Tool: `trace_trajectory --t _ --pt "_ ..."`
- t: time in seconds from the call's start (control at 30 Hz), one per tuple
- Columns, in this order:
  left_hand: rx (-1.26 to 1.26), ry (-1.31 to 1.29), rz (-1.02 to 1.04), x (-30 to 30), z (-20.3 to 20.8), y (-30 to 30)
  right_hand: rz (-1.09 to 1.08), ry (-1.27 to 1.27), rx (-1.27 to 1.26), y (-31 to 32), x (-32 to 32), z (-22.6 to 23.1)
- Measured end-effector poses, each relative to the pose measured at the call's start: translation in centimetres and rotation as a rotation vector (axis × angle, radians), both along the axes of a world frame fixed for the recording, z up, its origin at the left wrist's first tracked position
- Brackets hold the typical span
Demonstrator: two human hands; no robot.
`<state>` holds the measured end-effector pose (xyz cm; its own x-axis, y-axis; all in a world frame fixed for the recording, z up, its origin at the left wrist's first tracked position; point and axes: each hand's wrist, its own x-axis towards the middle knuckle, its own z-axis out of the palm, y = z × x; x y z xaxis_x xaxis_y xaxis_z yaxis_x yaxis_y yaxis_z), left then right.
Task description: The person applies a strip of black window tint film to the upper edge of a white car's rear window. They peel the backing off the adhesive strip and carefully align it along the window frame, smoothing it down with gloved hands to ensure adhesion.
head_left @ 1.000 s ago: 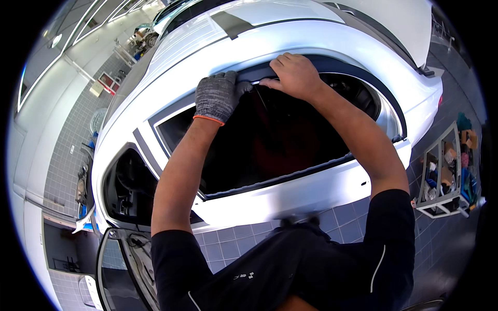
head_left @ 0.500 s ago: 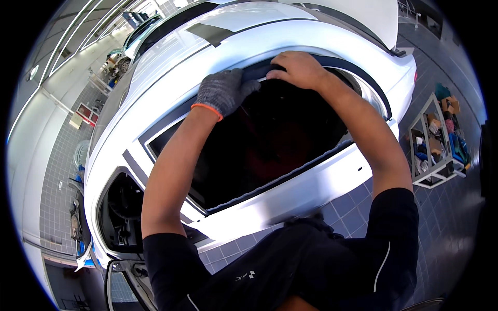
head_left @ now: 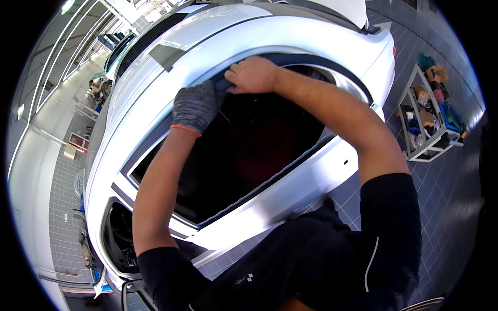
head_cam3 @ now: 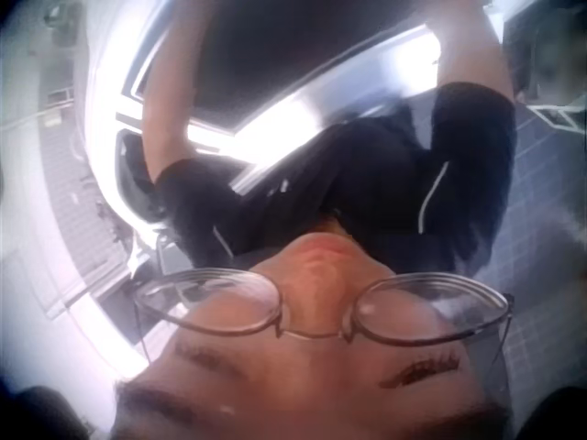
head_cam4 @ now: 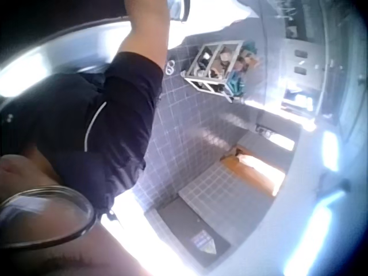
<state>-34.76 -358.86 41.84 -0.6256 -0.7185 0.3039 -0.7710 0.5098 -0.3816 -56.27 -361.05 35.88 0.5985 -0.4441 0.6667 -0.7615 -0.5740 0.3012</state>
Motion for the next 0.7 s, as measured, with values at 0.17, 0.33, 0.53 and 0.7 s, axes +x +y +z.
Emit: trace_trajectory --t 0.17,0.33,0.53,0.7 --pt "0.137 0.046 0.064 -3.1 1.7 1.7 0.044 -0.163 0.226 1.6 -5.5 0.2" --pt "0.161 0.025 0.055 -8.0 0.8 0.9 0.026 -0.235 0.316 1.5 -9.8 -1.1" --pt "0.085 -0.122 0.16 -9.8 0.1 0.4 0.068 -0.224 0.159 0.4 -9.9 -2.5" --pt "0.045 -0.153 0.246 -10.4 -0.7 0.6 0.08 -0.214 0.162 0.4 -9.9 -2.7"
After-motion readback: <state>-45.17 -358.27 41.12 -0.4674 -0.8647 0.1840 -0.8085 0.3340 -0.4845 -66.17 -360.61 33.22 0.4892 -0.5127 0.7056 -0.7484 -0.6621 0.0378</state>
